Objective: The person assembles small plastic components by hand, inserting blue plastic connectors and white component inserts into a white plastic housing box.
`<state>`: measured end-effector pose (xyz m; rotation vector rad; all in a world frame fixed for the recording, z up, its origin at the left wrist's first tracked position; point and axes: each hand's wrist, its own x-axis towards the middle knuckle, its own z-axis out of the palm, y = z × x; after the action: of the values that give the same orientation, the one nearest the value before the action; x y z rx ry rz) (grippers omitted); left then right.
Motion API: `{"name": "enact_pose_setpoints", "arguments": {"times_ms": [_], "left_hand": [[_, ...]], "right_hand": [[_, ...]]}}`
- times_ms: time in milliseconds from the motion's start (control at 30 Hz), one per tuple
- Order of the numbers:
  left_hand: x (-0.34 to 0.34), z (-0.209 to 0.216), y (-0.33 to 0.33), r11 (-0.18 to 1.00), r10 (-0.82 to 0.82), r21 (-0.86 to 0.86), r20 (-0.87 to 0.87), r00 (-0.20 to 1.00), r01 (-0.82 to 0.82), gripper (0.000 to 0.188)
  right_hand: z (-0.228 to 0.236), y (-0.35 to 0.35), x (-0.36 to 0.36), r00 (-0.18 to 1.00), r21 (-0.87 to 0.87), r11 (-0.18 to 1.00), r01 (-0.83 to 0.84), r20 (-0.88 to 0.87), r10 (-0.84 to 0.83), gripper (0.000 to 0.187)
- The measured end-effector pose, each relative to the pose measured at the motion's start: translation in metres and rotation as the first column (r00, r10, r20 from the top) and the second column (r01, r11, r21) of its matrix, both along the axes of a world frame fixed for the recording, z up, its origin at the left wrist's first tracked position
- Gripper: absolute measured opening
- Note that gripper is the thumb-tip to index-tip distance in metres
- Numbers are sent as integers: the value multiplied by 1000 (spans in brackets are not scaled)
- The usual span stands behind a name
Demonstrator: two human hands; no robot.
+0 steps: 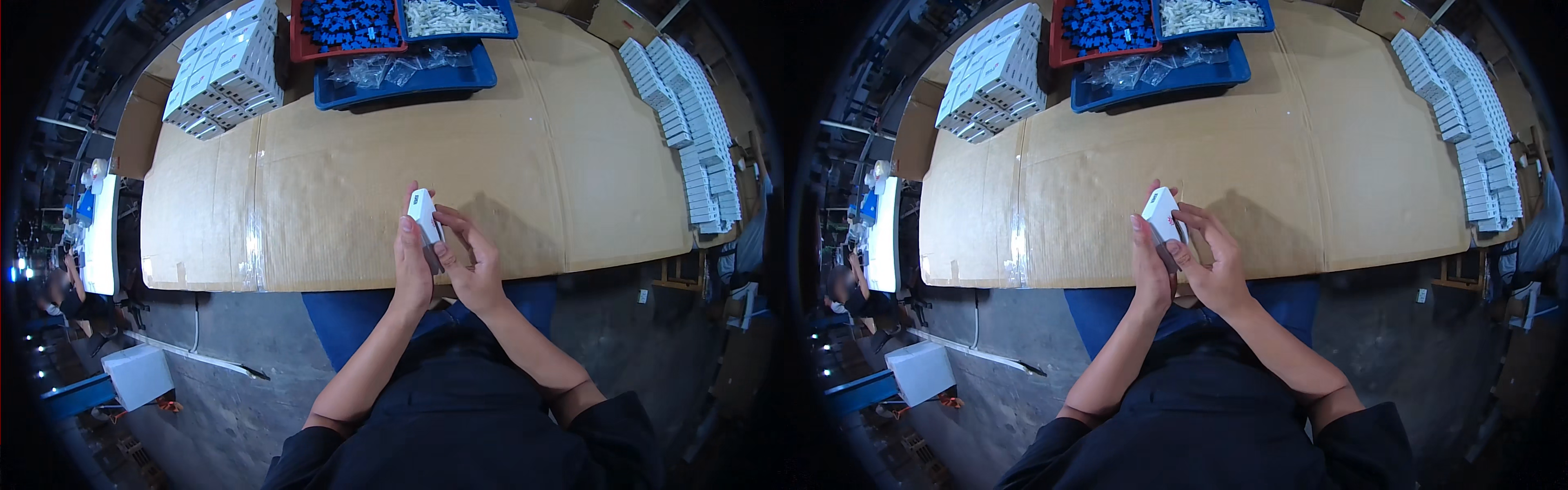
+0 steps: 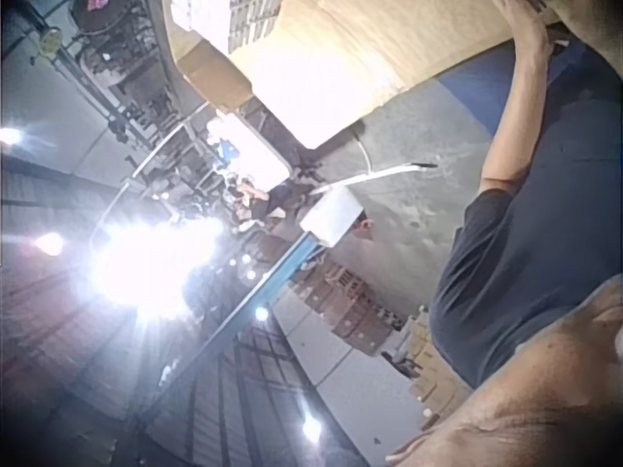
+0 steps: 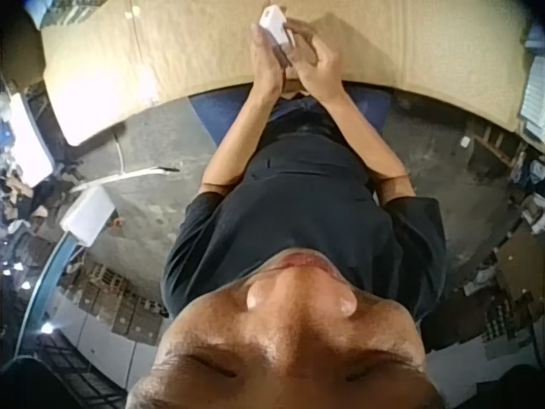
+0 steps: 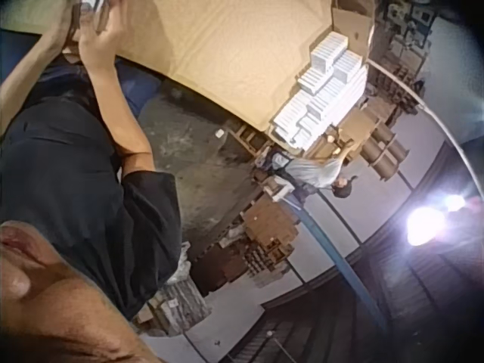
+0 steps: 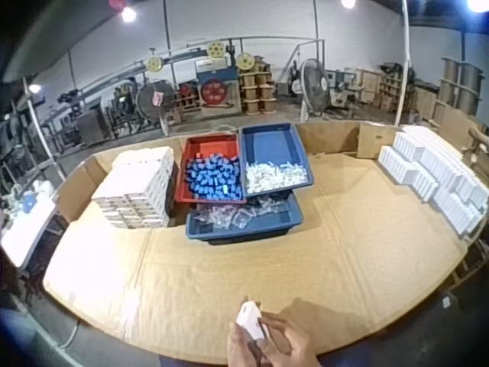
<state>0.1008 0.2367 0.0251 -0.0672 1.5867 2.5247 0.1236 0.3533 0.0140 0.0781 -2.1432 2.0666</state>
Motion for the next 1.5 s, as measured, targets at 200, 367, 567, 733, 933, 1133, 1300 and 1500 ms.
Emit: {"name": "enact_pose_setpoints", "arguments": {"times_ms": [200, 367, 567, 733, 933, 1133, 1300, 1500], "left_hand": [[-1, -6, -10, 989, 33, -145, -23, 999, -36, 81], [0, -9, -12, 984, 43, -170, -75, 996, -55, 85], [1, -14, -16, 977, 2, -212, -52, 999, -13, 81], [3, -13, -12, 963, 46, -259, -130, 990, -78, 83], [8, -11, -10, 975, 94, -187, -135, 986, -118, 78], [4, -11, -17, 979, 158, -89, -220, 963, -182, 97], [1, -7, -23, 960, 65, -228, -385, 921, -163, 99], [1, 3, -18, 918, -81, -379, -469, 879, -117, 93]], "right_hand": [[3, -4, 3, 998, 66, 997, -48, -24, 50, 53], [10, -9, 5, 996, 181, 983, 11, -86, 5, 56], [6, -12, 9, 970, 368, 926, 84, -241, 8, 54], [6, -14, 13, 947, 523, 837, 157, -320, 22, 50], [-1, -26, 24, 973, 419, 905, 76, -229, 25, 54], [5, -31, 11, 969, 124, 984, -125, -196, 148, 53], [3, -22, 1, 999, -102, 994, -33, -27, 31, 53], [27, -4, -2, 852, -562, 826, -30, 418, 316, 62]]}}
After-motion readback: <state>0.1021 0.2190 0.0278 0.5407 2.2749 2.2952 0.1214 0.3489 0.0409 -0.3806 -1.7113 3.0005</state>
